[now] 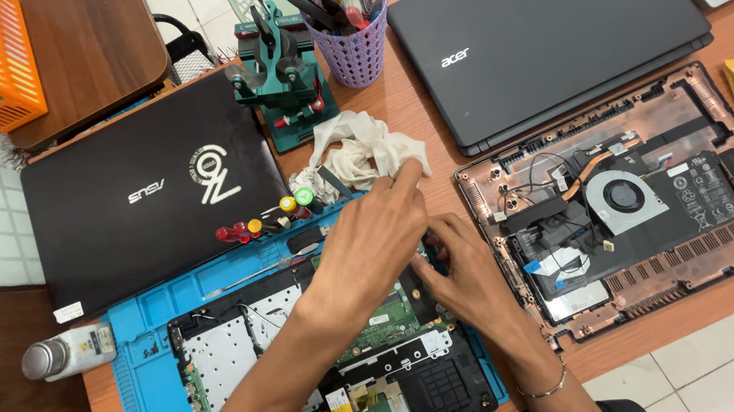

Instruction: The person works on the internal components of a disassembled laptop using a small screwdriver and their hands. They position cables, secure internal parts, and work on the motherboard area.

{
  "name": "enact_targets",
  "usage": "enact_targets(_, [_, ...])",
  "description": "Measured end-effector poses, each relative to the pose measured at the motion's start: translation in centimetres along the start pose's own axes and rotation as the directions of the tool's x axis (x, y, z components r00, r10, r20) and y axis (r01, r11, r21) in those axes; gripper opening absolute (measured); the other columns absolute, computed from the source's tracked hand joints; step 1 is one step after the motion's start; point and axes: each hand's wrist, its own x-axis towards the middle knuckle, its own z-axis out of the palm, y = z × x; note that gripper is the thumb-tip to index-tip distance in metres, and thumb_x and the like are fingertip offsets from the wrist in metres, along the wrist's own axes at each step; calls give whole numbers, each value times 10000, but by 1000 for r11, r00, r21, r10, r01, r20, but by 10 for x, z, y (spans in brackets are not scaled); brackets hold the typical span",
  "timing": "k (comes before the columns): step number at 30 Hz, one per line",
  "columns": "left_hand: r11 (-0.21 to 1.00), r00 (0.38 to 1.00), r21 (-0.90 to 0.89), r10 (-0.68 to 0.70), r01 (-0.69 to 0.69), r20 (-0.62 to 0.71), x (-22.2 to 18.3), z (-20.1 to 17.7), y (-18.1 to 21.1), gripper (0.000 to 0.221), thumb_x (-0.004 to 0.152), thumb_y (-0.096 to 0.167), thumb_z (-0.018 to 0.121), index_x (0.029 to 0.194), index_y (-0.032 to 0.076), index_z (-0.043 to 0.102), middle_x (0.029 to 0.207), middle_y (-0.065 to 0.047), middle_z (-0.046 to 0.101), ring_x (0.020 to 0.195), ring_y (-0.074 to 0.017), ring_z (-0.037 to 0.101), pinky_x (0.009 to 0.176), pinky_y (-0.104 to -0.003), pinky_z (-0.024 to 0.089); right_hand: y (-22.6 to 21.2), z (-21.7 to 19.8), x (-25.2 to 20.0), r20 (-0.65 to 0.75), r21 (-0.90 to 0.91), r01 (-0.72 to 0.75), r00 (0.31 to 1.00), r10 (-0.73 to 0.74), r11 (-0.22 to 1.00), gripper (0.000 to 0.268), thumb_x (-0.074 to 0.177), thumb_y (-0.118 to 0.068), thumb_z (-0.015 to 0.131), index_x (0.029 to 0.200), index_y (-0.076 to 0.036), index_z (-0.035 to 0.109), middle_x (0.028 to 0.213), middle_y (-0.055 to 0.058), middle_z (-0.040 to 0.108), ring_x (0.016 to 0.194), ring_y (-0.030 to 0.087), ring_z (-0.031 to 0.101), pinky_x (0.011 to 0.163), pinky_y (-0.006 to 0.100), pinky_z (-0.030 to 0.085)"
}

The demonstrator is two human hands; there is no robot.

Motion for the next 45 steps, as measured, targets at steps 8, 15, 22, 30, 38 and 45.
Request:
enact_targets(8, [997, 999, -83, 5, -8, -37, -5, -13, 0, 376, 598, -41, 742, 955, -87, 632, 1052, -146, 552, 940, -294, 693, 666, -362, 611, -1, 1, -1, 8, -11, -36, 999, 36, 999, 400, 838, -126, 755, 1201, 9, 653, 991, 108, 656, 755, 214, 619, 682, 329, 536])
enact_targets(15, [1000, 1000, 13, -1, 1, -23, -2, 0, -2, 122, 721, -30, 686, 824, -76, 642, 1090, -136, 568, 919, -259, 703, 691, -346, 618, 0, 1, 1, -2, -13, -9, 1000, 9, 1000, 429, 835, -117, 756, 1228, 12, 643, 997, 119, 655, 766, 228, 629, 689, 337, 536])
enact_targets(22, [1000, 999, -25, 8, -9, -44, -8, -14, 1, 285, 623, -47, 675, 904, -86, 654, 1037, -153, 558, 926, -277, 686, 653, -337, 613, 1, 1, 0, -4, -8, -8, 1000, 8, 1000, 446, 834, -121, 756, 1242, 16, 639, 1012, 120, 661, 775, 225, 633, 689, 337, 535])
enact_targets(30, [997, 997, 58, -48, 44, 67, -3, -1, -1, 187, 760, 7, 706, 911, -82, 640, 1069, -140, 544, 984, -263, 677, 718, -342, 619, 0, 1, 0, 27, -28, -49, 998, 49, 998, 445, 861, -160, 763, 1259, -2, 642, 1024, 121, 658, 798, 233, 644, 711, 343, 545])
enact_targets(38, [999, 999, -1, -36, 36, 1, -7, -2, -4, 165, 759, -2, 702, 913, -47, 665, 1051, -132, 557, 953, -262, 683, 696, -355, 612, -2, 0, 1, 20, -24, -53, 998, 54, 998, 447, 861, -162, 754, 1271, -21, 645, 1042, 121, 658, 847, 234, 653, 732, 340, 556])
enact_targets(45, [999, 997, -5, -37, 37, -67, -10, -8, -2, 304, 628, -3, 680, 930, -38, 692, 1023, -131, 582, 913, -270, 693, 623, -342, 612, 0, 1, -1, -2, -20, -8, 1000, 8, 1000, 461, 855, -154, 756, 1275, -6, 638, 1055, 125, 658, 851, 229, 649, 723, 342, 549])
